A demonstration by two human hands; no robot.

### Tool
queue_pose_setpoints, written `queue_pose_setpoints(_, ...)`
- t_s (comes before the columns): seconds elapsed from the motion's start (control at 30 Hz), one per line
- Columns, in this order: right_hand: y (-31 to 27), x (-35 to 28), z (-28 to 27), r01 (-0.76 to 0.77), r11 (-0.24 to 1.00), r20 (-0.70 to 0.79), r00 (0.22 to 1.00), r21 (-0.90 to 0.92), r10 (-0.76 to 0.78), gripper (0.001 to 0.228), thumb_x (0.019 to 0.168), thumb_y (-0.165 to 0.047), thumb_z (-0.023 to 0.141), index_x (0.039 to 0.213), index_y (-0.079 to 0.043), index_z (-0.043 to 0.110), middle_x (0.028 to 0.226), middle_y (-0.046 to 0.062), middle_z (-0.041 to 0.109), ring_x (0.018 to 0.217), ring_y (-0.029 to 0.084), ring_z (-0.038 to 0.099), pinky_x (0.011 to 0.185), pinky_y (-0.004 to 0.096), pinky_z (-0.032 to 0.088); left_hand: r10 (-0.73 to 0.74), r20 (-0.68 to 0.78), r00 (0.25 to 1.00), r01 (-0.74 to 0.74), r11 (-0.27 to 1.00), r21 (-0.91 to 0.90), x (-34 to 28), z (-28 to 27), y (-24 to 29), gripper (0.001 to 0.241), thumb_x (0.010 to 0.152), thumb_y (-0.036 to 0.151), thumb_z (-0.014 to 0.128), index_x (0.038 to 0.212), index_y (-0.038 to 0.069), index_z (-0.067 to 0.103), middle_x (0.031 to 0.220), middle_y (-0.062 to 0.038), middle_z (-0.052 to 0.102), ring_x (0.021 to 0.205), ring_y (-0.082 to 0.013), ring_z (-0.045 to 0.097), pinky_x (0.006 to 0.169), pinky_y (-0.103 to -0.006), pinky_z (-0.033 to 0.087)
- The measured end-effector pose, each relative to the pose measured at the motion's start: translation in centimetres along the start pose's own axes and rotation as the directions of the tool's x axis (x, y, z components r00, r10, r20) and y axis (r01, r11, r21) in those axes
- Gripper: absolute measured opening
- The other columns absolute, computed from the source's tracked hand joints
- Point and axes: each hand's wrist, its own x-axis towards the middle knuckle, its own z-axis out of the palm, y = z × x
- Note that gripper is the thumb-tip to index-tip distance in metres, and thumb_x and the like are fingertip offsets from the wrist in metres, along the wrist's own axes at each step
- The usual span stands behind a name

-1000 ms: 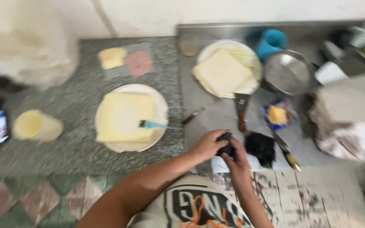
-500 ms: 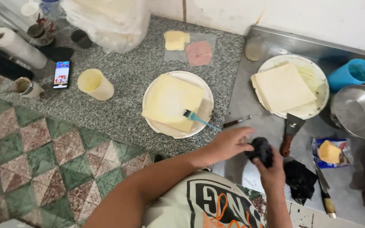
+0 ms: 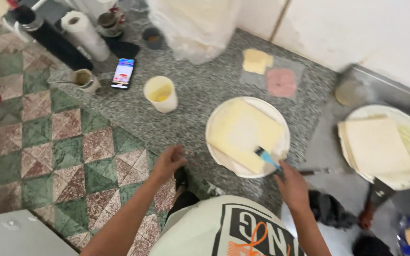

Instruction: Brushing pastry sheets with a liquid wash and layering them with ham and cheese slices.

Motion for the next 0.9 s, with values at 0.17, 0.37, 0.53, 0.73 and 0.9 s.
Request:
queue_pose_setpoints(0.17, 6.3, 0.2, 3.9, -0.274, 0.957, 0.11, 0.958, 0.098, 0.263, 0.046, 0.095, -0.031, 0.063, 0.14, -0.022, 0.065, 0.141, 0.006, 0.067, 0.13, 0.029, 0.062, 0.106, 0.041, 0.045, 0.0, -0.233, 0.972, -0.003, 1.0, -0.01, 7.2, -10.9, 1.3, 0.075, 0.079, 0.02, 0.087, 0.141, 0.012, 0.047, 0.128, -0.009, 0.052, 0.111, -0.0234, 0.052, 0.085, -0.0404, 0.049)
queue_pose_setpoints(0.37, -1.4, -1.4, 1.1, -0.191, 0.587, 0.004, 0.952, 0.786, 0.305, 0.053, 0.099, 0.003, 0.056, 0.15, 0.0, 0.041, 0.108, 0.031, 0.068, 0.07, 0.029, 0.066, 0.049, 0.037, 0.045, 0.164, -0.009, 0.986, -0.164, 0.985, -0.046, 15.7, -17.5, 5.5, 0.125, 0.063, 0.008, 0.097, 0.161, 0.002, 0.019, 0.167, -0.019, 0.025, 0.153, -0.0341, 0.029, 0.121, -0.0467, 0.032)
queue_pose_setpoints(0.53, -9.1, -0.7, 0.3, 0.087, 0.387, -0.133, 0.987, 0.918, 0.093, 0.037, 0.098, 0.005, 0.054, 0.134, -0.004, 0.054, 0.12, 0.018, 0.07, 0.075, 0.024, 0.078, 0.05, 0.03, 0.059, 0.235, 0.212, 0.948, -0.172, 0.944, -0.281, 18.3, -18.2, 8.7, 0.138, 0.055, -0.003, 0.094, 0.163, 0.006, 0.009, 0.168, -0.017, 0.024, 0.155, -0.0336, 0.022, 0.125, -0.0475, 0.018)
queue_pose_setpoints(0.73, -23.9, 3.9, -4.1, -0.146, 0.366, 0.093, 0.983, 0.919, 0.159, 0.022, 0.101, 0.003, 0.053, 0.119, 0.005, 0.066, 0.111, 0.02, 0.071, 0.079, 0.03, 0.069, 0.065, 0.04, 0.052, 0.373, 0.275, 0.886, -0.317, 0.921, -0.227, 16.7, -17.3, 9.6, 0.107, 0.06, 0.012, 0.097, 0.152, 0.008, 0.041, 0.151, -0.017, 0.048, 0.142, -0.0353, 0.044, 0.119, -0.0543, 0.035)
queue_pose_setpoints(0.9, -33.8, 8.2, -9.5, -0.252, -0.013, 0.195, 0.779, 0.968, -0.596, 0.116, 0.096, -0.052, 0.1, 0.16, 0.005, 0.021, 0.157, 0.019, 0.041, 0.141, 0.041, 0.049, 0.108, 0.055, 0.05, 0.395, 0.197, 0.897, -0.376, 0.918, -0.128, 15.3, -15.8, 7.4, 0.109, 0.062, 0.013, 0.096, 0.153, 0.006, 0.038, 0.154, -0.02, 0.046, 0.144, -0.0382, 0.042, 0.12, -0.0526, 0.032)
